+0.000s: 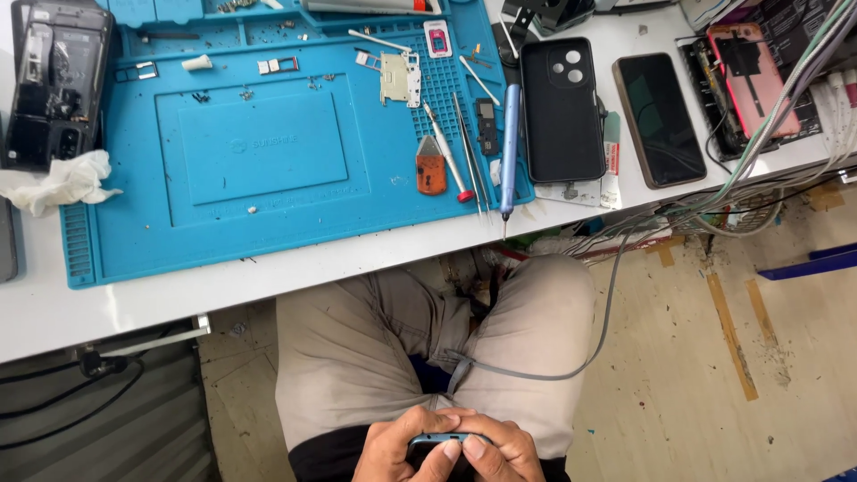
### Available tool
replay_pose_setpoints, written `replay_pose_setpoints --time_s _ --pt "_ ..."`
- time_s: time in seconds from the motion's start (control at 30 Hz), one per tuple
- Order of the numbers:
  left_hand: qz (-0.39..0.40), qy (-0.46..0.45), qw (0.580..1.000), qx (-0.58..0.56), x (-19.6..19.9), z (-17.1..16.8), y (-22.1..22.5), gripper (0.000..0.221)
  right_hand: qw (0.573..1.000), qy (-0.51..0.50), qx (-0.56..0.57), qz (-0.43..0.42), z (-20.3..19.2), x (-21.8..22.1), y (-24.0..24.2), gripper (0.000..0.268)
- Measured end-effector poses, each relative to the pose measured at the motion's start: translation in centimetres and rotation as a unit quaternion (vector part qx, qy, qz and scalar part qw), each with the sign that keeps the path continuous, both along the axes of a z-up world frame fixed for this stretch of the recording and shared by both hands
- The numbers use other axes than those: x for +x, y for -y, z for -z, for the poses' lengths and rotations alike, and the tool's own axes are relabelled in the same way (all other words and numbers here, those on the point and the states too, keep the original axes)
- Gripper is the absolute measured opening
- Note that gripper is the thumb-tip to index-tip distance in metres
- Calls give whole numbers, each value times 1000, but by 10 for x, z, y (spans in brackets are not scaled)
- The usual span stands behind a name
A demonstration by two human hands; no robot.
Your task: Repairing a mobile phone by cleaning internal components and inspecting the battery.
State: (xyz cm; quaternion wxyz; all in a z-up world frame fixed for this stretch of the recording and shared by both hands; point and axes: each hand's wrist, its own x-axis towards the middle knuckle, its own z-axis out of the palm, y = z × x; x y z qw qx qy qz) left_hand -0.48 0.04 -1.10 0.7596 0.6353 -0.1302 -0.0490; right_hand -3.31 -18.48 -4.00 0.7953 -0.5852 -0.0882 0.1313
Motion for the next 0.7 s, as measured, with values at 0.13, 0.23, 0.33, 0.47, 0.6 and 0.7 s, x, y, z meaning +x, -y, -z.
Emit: replay_pose_setpoints --time_s 0.13,0.23,0.33,0.47,0.6,0.7 --pt "16 -41 995 89 8 -29 0 20 997 -36 65 22 3 -4 5 39" --pt "-9 13 999 51 26 -44 8 19 991 -72 109 2 -23 20 5 27" --pt "-28 183 981 54 46 -51 16 21 994 31 103 10 -35 44 7 30" --pt "-45 311 949 31 64 -55 19 22 987 150 47 30 -48 61 13 34" --pt "-44 341 939 -9 65 -51 19 29 970 229 -52 58 -65 64 10 38" --pt "-41 345 937 -34 64 -50 18 33 959 261 -90 65 -70 61 10 35"
